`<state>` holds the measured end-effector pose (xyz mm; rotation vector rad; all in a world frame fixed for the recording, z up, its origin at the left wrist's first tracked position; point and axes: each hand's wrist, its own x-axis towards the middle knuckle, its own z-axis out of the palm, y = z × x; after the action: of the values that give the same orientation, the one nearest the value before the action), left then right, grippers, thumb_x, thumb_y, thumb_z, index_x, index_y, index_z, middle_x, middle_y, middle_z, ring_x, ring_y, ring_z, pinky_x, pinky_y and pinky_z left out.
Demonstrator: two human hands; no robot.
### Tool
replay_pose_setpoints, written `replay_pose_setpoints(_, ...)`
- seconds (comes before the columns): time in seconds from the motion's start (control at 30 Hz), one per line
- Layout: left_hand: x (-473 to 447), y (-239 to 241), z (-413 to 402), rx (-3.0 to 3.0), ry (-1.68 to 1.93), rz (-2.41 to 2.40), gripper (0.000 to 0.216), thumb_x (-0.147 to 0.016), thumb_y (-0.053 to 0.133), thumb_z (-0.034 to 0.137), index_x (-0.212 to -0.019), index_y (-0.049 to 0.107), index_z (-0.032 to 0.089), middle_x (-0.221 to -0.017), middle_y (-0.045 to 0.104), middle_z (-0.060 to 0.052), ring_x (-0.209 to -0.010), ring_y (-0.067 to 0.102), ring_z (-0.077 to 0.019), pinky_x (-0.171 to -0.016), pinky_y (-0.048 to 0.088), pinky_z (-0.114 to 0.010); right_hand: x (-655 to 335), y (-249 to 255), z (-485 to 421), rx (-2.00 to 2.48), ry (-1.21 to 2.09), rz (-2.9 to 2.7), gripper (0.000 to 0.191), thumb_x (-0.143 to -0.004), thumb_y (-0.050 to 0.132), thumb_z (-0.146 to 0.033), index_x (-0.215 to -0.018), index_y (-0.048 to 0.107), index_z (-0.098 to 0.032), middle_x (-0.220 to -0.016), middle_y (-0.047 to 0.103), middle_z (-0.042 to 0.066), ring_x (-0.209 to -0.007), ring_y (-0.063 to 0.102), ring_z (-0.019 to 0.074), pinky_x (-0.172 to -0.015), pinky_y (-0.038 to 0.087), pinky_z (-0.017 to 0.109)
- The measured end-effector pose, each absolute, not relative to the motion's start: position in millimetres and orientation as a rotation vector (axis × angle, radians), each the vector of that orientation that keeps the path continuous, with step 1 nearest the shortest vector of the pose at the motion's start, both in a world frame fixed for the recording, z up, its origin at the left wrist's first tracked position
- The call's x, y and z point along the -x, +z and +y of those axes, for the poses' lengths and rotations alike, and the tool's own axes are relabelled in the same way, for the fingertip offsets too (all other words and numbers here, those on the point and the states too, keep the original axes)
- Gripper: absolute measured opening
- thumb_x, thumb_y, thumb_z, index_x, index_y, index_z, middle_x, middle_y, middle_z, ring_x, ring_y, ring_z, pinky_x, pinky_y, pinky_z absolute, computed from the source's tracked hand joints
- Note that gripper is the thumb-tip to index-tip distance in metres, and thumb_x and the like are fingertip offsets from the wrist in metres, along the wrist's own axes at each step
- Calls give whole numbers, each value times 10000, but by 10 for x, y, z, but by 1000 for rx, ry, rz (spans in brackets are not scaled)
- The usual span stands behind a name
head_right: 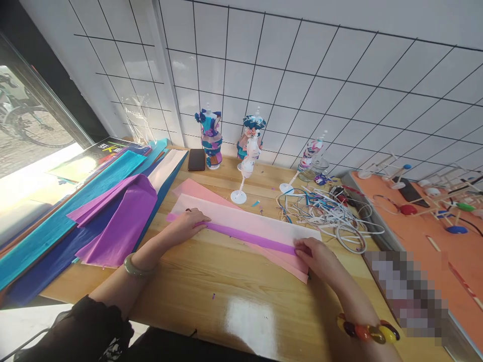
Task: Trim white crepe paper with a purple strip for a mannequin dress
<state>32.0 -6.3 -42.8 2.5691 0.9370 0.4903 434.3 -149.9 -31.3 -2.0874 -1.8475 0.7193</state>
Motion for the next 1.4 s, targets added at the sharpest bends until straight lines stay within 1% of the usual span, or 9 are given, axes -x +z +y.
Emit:
replay_pose_setpoints(0.27, -320, -388, -55, -2619, 515, 880, 177, -867, 475, 219, -910, 646, 203, -899, 670, -20, -880, 553, -177, -792, 396, -313, -4311, -206, -1471, 2108, 752, -1938, 202, -747, 512, -375, -726, 616, -204, -761, 649, 45, -727, 572, 204, -658, 445, 315)
replay_pose_setpoints(0.4, -318, -331, -74, -2599, 566, 867, 192, -866, 469, 216, -800, 649, 196, -800, 667, -12, -818, 549, -165, -758, 390, -302, -4260, -103, -1529, 2097, 666, -1898, 215, -742, 523, -398, -703, 622, -211, -762, 656, 47, -731, 586, 208, -652, 451, 309)
replay_pose_setpoints(0.5, -293, -267, -98, -2515, 615, 881, 183, -857, 475, 234, -811, 648, 197, -794, 667, -12, -812, 563, -156, -772, 393, -295, -4220, 29, -1652, 2111, 663, -1826, 234, -767, 506, -425, -752, 626, -225, -791, 665, 37, -756, 594, 204, -654, 453, 287)
replay_pose_setpoints(0.77, -125, -72, -117, -2166, 291, 926, 268, -788, 532, 364, -964, 655, 205, -871, 669, -5, -802, 592, -145, -710, 433, -229, -4150, 166, -2021, 1979, 1191, -1657, 331, -783, 527, -506, -847, 627, -197, -751, 625, 36, -662, 551, 155, -611, 447, 249)
replay_pose_setpoints(0.9, -105, -20, -129, -2130, 57, 949, 343, -711, 591, 371, -1004, 649, 200, -878, 644, -17, -804, 582, -161, -701, 430, -238, -4108, 109, -2079, 1957, 1389, -1608, 366, -770, 533, -516, -936, 651, -211, -814, 663, 50, -695, 596, 176, -627, 478, 266)
replay_pose_setpoints(1.0, -114, -7, -135, -2118, 14, 979, 364, -702, 587, 382, -1014, 647, 203, -918, 632, -31, -836, 581, -175, -725, 428, -248, -4146, 90, -1995, 2002, 1150, -1612, 365, -769, 527, -511, -934, 660, -214, -910, 682, 67, -824, 617, 218, -724, 489, 300)
replay_pose_setpoints(1.1, -116, 0, -133, -2132, 14, 1007, 386, -711, 575, 430, -1016, 644, 205, -916, 629, -37, -833, 580, -178, -722, 422, -251, -4212, 43, -1795, 2061, 803, -1645, 338, -786, 502, -485, -917, 649, -210, -921, 688, 77, -839, 624, 234, -725, 498, 327)
replay_pose_setpoints(1.2, -111, -9, -126, -2130, 23, 1008, 390, -726, 553, 485, -972, 648, 197, -826, 640, -24, -754, 581, -162, -658, 410, -238, -4235, -51, -1507, 2036, 512, -1720, 285, -794, 481, -419, -916, 635, -213, -957, 685, 92, -854, 630, 246, -712, 506, 357)
replay_pose_setpoints(1.4, -120, -114, -99, -2059, 153, 990, 375, -746, 535, 521, -827, 649, 173, -708, 644, -7, -644, 563, -130, -557, 385, -214, -4137, -232, -969, 1875, 151, -2141, 232, -799, 447, -278, -914, 636, -207, -947, 683, 83, -886, 612, 238, -797, 462, 383)
